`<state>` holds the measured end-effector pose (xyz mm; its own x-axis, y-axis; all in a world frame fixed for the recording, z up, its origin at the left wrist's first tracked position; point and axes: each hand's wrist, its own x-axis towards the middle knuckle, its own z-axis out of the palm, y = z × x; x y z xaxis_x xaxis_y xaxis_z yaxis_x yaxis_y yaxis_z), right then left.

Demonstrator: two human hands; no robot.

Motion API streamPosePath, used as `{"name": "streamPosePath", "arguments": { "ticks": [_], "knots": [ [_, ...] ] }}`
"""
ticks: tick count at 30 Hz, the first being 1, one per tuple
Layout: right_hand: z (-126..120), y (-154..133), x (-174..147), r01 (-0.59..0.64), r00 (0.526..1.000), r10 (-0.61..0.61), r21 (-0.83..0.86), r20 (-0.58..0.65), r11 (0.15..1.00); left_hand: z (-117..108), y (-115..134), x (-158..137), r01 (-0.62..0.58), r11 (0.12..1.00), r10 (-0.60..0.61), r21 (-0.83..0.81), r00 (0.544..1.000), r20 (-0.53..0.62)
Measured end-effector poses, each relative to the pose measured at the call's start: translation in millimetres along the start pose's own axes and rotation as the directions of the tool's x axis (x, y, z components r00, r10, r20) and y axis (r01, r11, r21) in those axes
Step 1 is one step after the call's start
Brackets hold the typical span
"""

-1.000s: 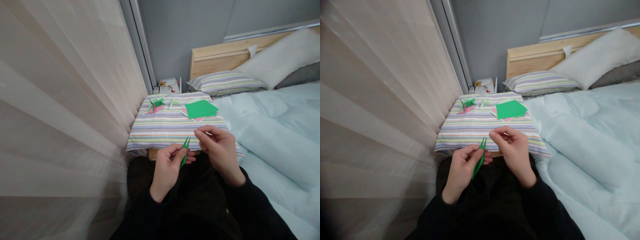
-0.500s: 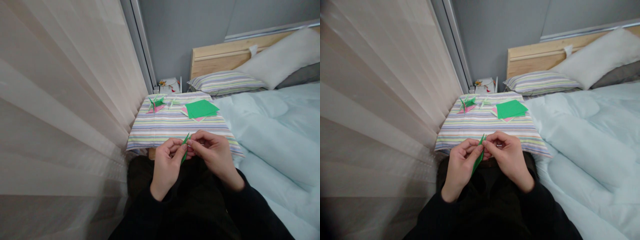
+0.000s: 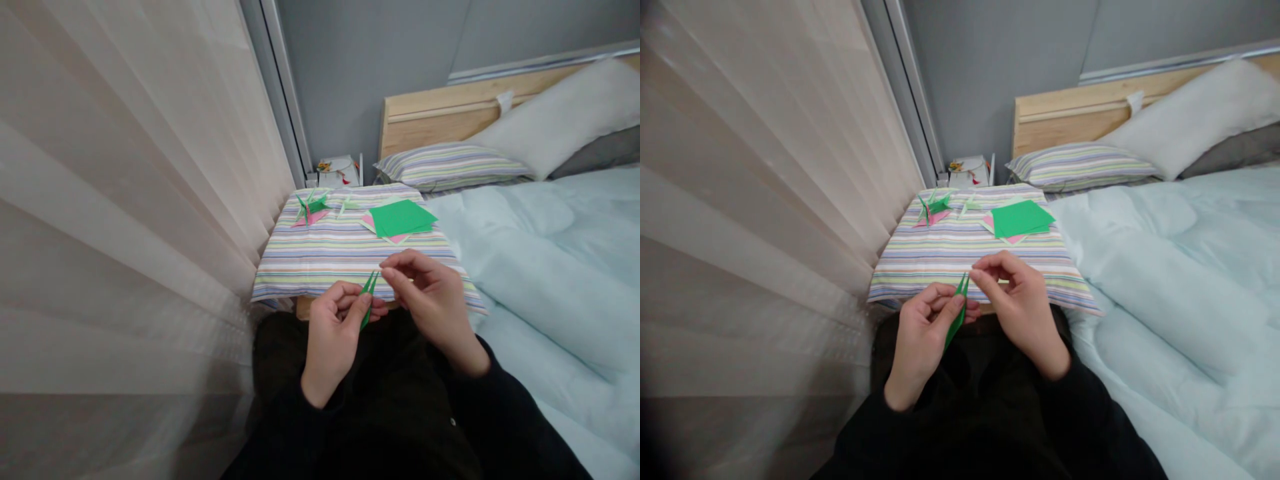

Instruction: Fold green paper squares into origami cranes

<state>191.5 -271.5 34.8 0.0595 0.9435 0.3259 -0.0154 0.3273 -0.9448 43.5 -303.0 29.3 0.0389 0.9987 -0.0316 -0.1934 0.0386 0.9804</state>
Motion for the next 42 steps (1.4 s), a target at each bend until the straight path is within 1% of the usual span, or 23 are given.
{"name": "streamPosePath", "arguments": {
  "ticks": [2, 4, 8, 12, 13, 15, 17, 19, 21, 26, 30, 34, 36, 38, 40, 42],
  "knots": [
    [2.6, -0.1, -4.8, -0.053, 0.992, 0.050, 0.031, 0.112, 0.998, 0.2, 1.0, 1.6, -0.036, 0.999, 0.036, 0.012, 0.999, 0.001],
    [5.2, -0.2, -8.9, -0.081, 0.985, 0.073, 0.043, 0.154, 0.996, 0.2, 2.6, 3.0, -0.064, 0.998, 0.064, 0.018, 0.998, 0.012],
    [7.3, -0.3, -10.2, -0.057, 0.992, 0.054, 0.018, 0.117, 0.998, 0.7, 5.4, 3.0, -0.059, 0.998, 0.059, 0.019, 0.998, 0.018],
    [3.5, 0.5, -6.0, 0.001, 1.000, -0.002, -0.044, -0.023, 0.999, 1.2, 5.7, 1.2, -0.032, 0.999, 0.031, 0.021, 0.999, 0.025],
    [1.5, 0.0, -5.2, 0.014, 0.999, -0.016, -0.053, -0.038, 0.999, 0.6, 5.5, 1.0, -0.031, 0.999, 0.031, 0.028, 0.999, 0.022],
    [-3.6, -2.7, -4.5, 0.042, 0.999, -0.041, -0.053, 0.008, 0.998, -2.0, 5.9, 1.1, -0.070, 0.993, 0.069, 0.097, 0.998, 0.007],
    [-9.1, -7.3, -4.6, 0.071, 0.989, -0.062, -0.062, 0.131, 0.996, -5.8, 8.0, 1.4, -0.162, 0.954, 0.169, 0.252, 0.986, -0.007],
    [-14.0, -12.5, -4.8, 0.097, 0.966, -0.070, -0.099, 0.249, 0.990, -9.1, 12.2, 1.3, -0.258, 0.869, 0.282, 0.423, 0.959, 0.005],
    [-17.5, -16.7, -4.2, 0.127, 0.948, -0.079, -0.139, 0.309, 0.982, -10.5, 17.4, 0.3, -0.323, 0.790, 0.353, 0.521, 0.935, 0.044],
    [-20.0, -20.6, -1.0, 0.216, 0.925, -0.134, -0.204, 0.354, 0.955, -9.1, 25.5, -3.1, -0.407, 0.675, 0.407, 0.616, 0.901, 0.149],
    [-21.2, -19.7, -0.4, 0.301, 0.888, -0.167, -0.268, 0.428, 0.915, -10.7, 26.2, -4.8, -0.469, 0.584, 0.431, 0.663, 0.871, 0.236],
    [-23.4, -17.5, 0.1, 0.389, 0.849, -0.218, -0.289, 0.482, 0.875, -14.3, 26.5, -5.7, -0.492, 0.511, 0.428, 0.705, 0.857, 0.288],
    [-23.9, -16.5, 1.1, 0.417, 0.834, -0.241, -0.282, 0.496, 0.864, -15.4, 26.8, -5.9, -0.494, 0.492, 0.423, 0.717, 0.855, 0.299],
    [-24.4, -15.2, 2.5, 0.425, 0.828, -0.247, -0.275, 0.504, 0.862, -15.5, 27.4, -6.1, -0.487, 0.495, 0.413, 0.719, 0.860, 0.298],
    [-26.3, -13.5, 4.7, 0.416, 0.829, -0.240, -0.273, 0.505, 0.867, -15.4, 28.3, -6.2, -0.471, 0.523, 0.400, 0.711, 0.872, 0.283],
    [-30.5, -11.5, 7.7, 0.395, 0.843, -0.228, -0.274, 0.487, 0.877, -15.7, 29.2, -5.8, -0.436, 0.573, 0.365, 0.694, 0.894, 0.260]
  ]
}}
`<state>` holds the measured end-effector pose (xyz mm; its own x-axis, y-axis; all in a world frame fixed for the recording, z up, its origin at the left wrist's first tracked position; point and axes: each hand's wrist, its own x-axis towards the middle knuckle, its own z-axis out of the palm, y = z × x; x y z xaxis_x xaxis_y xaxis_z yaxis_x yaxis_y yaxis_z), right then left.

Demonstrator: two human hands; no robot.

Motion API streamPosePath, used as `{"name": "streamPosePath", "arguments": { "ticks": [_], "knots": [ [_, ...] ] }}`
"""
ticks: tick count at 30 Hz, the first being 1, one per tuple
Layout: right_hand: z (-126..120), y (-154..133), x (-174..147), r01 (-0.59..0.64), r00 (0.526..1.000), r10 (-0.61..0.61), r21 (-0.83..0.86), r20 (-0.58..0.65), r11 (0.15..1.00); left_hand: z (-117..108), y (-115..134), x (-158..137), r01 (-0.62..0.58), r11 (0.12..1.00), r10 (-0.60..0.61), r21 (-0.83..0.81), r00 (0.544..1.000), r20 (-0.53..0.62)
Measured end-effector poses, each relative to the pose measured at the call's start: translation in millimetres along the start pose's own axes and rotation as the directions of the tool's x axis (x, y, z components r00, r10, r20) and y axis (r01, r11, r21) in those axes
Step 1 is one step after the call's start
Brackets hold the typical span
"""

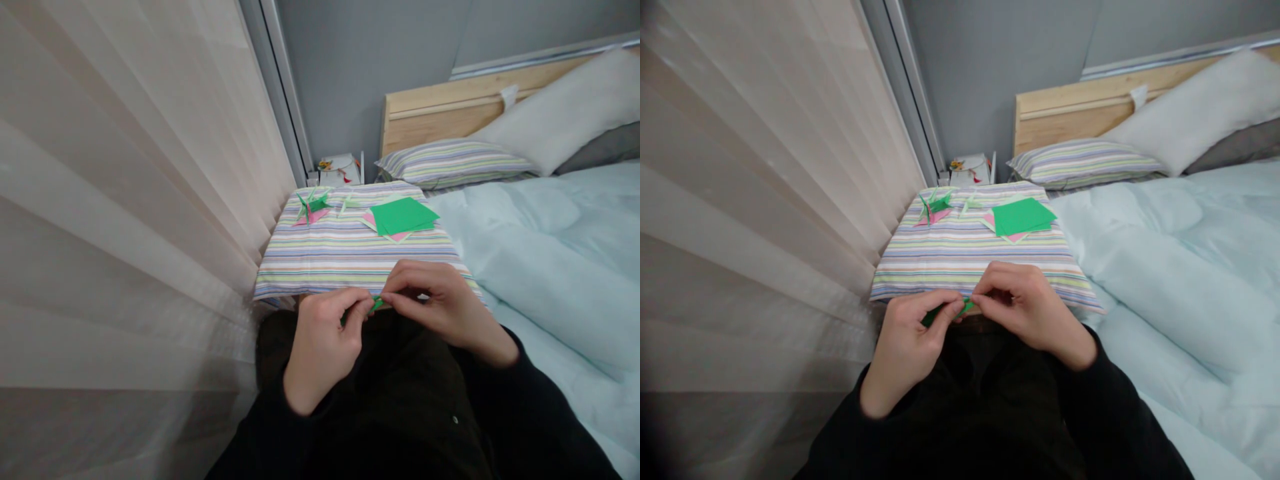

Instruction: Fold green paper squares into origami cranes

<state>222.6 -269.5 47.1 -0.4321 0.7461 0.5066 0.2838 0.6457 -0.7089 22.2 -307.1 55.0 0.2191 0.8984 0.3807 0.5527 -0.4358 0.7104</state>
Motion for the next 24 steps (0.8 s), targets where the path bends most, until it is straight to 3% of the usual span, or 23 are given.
{"name": "streamPosePath", "arguments": {
  "ticks": [4, 7, 9, 11, 13, 17, 24],
  "knots": [
    [-7.7, 8.6, -1.2, -0.089, 0.982, 0.087, -0.009, -0.168, 0.996, -0.1, -4.4, 1.8, 0.188, 0.951, -0.182, -0.246, 0.982, 0.049],
    [-0.9, 9.4, -1.7, -0.177, 0.948, 0.186, 0.055, -0.259, 0.983, 4.8, -10.0, 4.3, 0.314, 0.783, -0.326, -0.537, 0.942, 0.076],
    [11.5, 6.8, -1.6, -0.203, 0.956, 0.223, 0.116, -0.193, 0.972, 10.9, -13.7, 6.9, 0.307, 0.706, -0.358, -0.638, 0.932, 0.052],
    [26.1, 3.4, -1.3, -0.209, 0.969, 0.228, 0.170, -0.098, 0.963, 18.1, -17.2, 9.7, 0.255, 0.693, -0.362, -0.674, 0.932, -0.019],
    [38.6, 1.2, -1.2, -0.197, 0.971, 0.217, 0.183, -0.097, 0.963, 25.1, -20.7, 12.1, 0.210, 0.661, -0.363, -0.720, 0.930, -0.061],
    [50.7, 1.6, -2.6, -0.195, 0.955, 0.238, 0.229, -0.178, 0.954, 32.6, -24.8, 15.1, 0.209, 0.554, -0.398, -0.806, 0.917, -0.036],
    [51.5, -0.4, -7.7, -0.242, 0.937, 0.289, 0.230, -0.196, 0.943, 25.7, -17.9, 21.8, 0.134, 0.745, -0.358, -0.653, 0.907, -0.222]
  ]
}}
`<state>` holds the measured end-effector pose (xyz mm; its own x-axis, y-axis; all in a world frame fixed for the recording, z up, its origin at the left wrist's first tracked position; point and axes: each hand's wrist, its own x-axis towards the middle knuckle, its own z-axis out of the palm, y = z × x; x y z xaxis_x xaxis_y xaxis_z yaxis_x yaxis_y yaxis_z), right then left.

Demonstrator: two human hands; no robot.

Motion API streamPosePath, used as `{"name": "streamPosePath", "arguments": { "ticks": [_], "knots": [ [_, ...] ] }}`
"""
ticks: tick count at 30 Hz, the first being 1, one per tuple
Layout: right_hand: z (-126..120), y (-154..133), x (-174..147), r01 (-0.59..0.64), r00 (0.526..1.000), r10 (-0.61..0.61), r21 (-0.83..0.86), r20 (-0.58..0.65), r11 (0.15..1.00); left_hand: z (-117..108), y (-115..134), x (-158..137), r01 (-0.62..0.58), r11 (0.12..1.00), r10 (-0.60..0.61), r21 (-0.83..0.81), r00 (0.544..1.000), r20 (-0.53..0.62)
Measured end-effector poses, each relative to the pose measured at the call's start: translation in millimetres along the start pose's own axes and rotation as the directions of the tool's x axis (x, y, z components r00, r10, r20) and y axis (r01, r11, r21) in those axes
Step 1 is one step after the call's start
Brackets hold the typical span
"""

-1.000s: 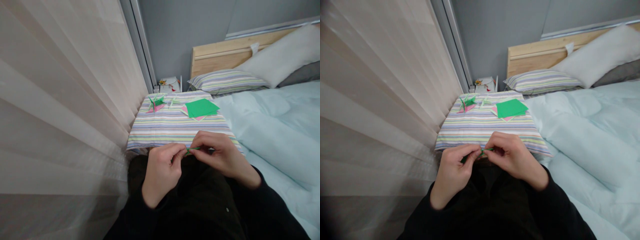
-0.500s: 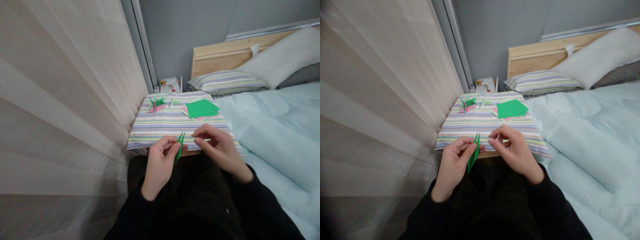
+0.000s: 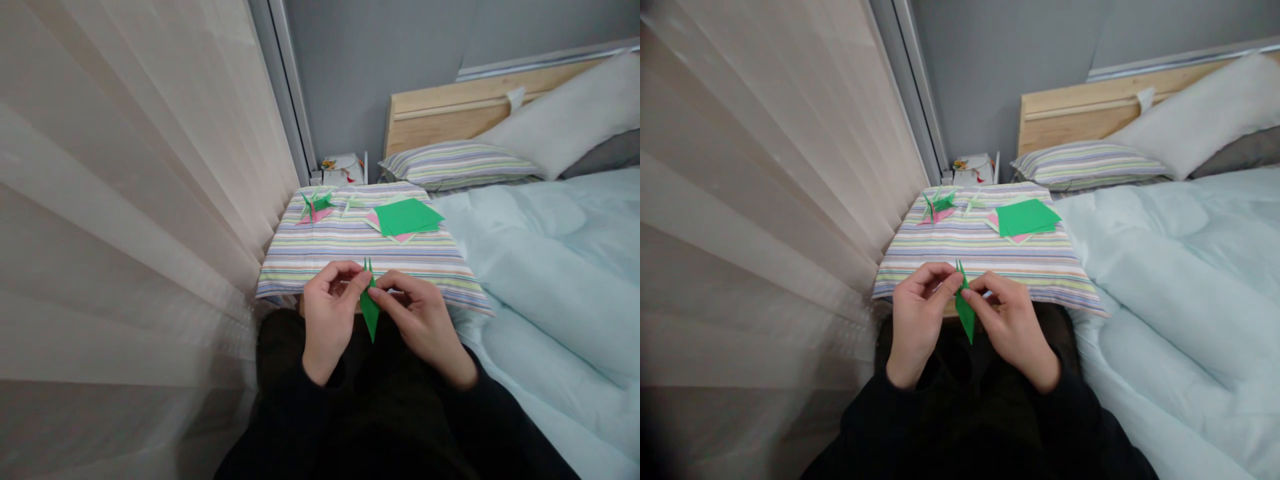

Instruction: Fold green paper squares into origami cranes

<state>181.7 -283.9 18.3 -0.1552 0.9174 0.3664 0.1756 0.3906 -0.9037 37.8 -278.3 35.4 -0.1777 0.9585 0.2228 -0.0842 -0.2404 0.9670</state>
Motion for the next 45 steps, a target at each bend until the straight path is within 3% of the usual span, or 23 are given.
{"name": "streamPosePath", "arguments": {
  "ticks": [4, 9, 14, 25, 29, 35, 40, 45],
  "knots": [
    [2.1, -1.5, 0.0, 0.012, 1.000, -0.012, -0.009, -0.019, 1.000, 1.9, 4.5, 1.7, 0.008, 1.000, -0.008, 0.005, 1.000, 0.028],
    [8.9, -1.0, 0.6, -0.035, 0.986, 0.053, 0.113, -0.158, 0.993, 3.4, 4.6, 0.9, 0.021, 1.000, -0.021, -0.004, 0.998, 0.065],
    [8.8, -4.0, -0.1, -0.021, 0.985, 0.035, 0.085, -0.170, 0.996, 3.8, 7.6, 0.4, 0.032, 0.999, -0.034, 0.016, 0.992, 0.120],
    [0.4, -5.8, 1.3, 0.047, 0.996, -0.054, -0.097, -0.073, 0.994, -4.1, 11.0, 6.7, -0.017, 0.982, -0.024, 0.186, 0.976, 0.215],
    [1.9, -2.9, 2.4, 0.036, 0.998, -0.039, -0.069, -0.044, 0.997, -5.4, 12.2, 8.3, -0.037, 0.980, -0.012, 0.195, 0.969, 0.247],
    [2.9, -3.5, 2.2, -0.022, 1.000, 0.021, -0.012, -0.015, 1.000, -0.8, 9.5, 6.4, -0.026, 0.990, -0.004, 0.138, 0.978, 0.208],
    [1.8, -2.5, 2.0, -0.032, 0.999, 0.031, -0.025, -0.013, 0.999, -1.7, 9.3, 6.9, -0.087, 0.975, 0.041, 0.203, 0.975, 0.219],
    [2.4, 0.0, -0.4, -0.139, 0.988, 0.131, 0.105, 0.084, 0.985, -2.8, 8.1, 11.0, -0.080, 0.980, 0.056, 0.181, 0.990, 0.133]
  ]
}}
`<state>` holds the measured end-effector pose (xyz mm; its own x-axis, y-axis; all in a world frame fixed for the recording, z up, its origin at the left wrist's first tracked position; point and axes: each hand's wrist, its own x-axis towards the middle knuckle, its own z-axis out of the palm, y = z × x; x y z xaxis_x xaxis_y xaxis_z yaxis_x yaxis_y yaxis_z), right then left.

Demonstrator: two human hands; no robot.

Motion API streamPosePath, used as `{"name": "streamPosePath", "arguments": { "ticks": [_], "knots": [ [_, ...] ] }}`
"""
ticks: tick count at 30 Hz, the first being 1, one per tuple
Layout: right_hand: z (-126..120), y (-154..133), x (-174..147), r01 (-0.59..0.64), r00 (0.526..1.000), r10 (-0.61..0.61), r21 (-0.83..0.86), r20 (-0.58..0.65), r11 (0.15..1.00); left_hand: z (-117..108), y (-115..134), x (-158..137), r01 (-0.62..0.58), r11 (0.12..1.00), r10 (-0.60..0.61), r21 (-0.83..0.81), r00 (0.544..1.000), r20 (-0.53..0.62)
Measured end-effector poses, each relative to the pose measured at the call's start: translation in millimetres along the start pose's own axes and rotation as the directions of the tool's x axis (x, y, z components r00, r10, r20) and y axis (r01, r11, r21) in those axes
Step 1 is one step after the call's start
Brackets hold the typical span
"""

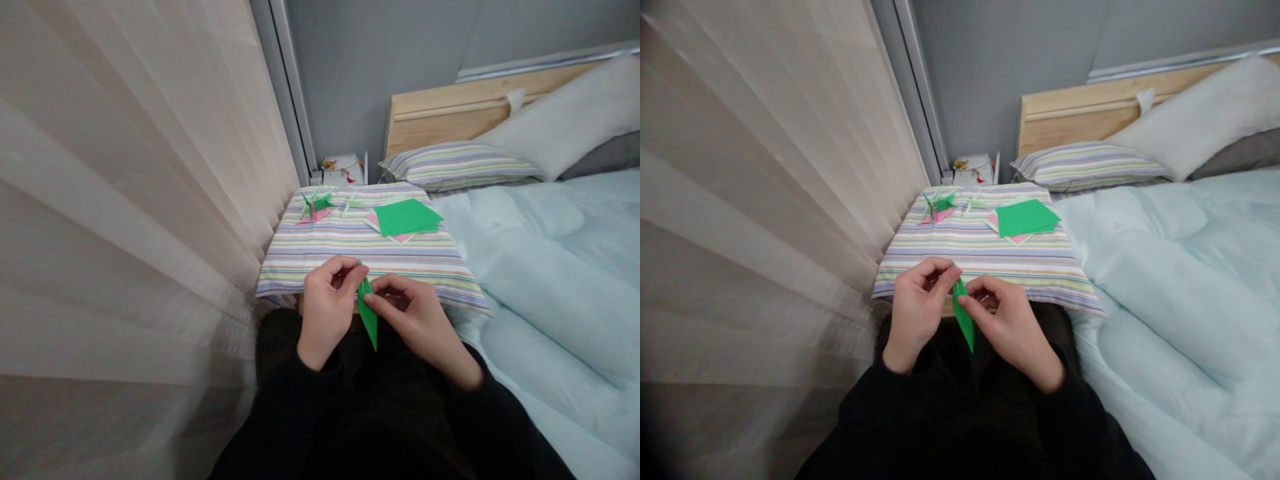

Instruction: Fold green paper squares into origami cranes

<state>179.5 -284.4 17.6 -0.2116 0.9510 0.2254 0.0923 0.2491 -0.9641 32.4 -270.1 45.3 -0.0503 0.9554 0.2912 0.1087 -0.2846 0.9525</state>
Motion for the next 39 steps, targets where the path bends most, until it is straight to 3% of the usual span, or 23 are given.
{"name": "streamPosePath", "arguments": {
  "ticks": [4, 8, 10, 15, 17, 22, 28, 32, 37, 39],
  "knots": [
    [-1.1, 1.3, -1.7, -0.042, 0.999, 0.041, 0.057, 0.022, 0.998, -1.6, -3.4, 2.0, 0.008, 1.000, -0.008, -0.010, 1.000, -0.023],
    [-2.5, 5.2, 0.2, -0.057, 0.997, 0.060, 0.078, -0.040, 0.995, -4.0, -6.4, -0.4, -0.020, 0.999, 0.012, 0.049, 0.990, 0.142],
    [-2.6, 7.3, 1.0, -0.069, 0.996, 0.075, 0.102, -0.052, 0.992, -4.5, -8.6, -1.3, -0.015, 0.998, 0.005, 0.058, 0.985, 0.173],
    [-0.5, 9.5, -0.3, -0.094, 0.995, 0.099, 0.241, -0.008, 0.966, -2.3, -14.8, 1.5, 0.058, 0.998, -0.058, -0.026, 0.998, 0.004],
    [-0.8, 9.6, -0.3, -0.079, 0.996, 0.085, 0.262, -0.012, 0.962, -1.9, -15.0, 2.1, 0.061, 0.995, -0.062, -0.075, 0.998, -0.016],
    [-6.5, 9.2, 3.2, -0.010, 0.987, 0.056, 0.287, -0.153, 0.958, -6.3, -10.4, -3.7, 0.030, 0.998, -0.017, -0.064, 0.981, 0.195],
    [-11.2, 6.1, 2.1, -0.023, 0.999, 0.032, 0.290, -0.026, 0.957, -16.7, -12.5, -8.5, 0.070, 0.990, -0.036, -0.126, 0.965, 0.260],
    [-11.0, 4.7, 0.5, -0.011, 1.000, 0.018, 0.277, -0.022, 0.961, -21.8, -15.3, -7.7, 0.108, 0.978, -0.048, -0.179, 0.950, 0.309],
    [-10.5, 4.1, 1.3, 0.009, 1.000, -0.006, 0.271, -0.014, 0.963, -25.4, -15.8, -8.9, 0.293, 0.911, -0.164, -0.289, 0.903, 0.396],
    [-11.2, 4.3, 1.5, 0.022, 1.000, -0.018, 0.256, -0.016, 0.966, -26.6, -15.4, -9.0, 0.315, 0.897, -0.169, -0.308, 0.891, 0.421]
  ]
}}
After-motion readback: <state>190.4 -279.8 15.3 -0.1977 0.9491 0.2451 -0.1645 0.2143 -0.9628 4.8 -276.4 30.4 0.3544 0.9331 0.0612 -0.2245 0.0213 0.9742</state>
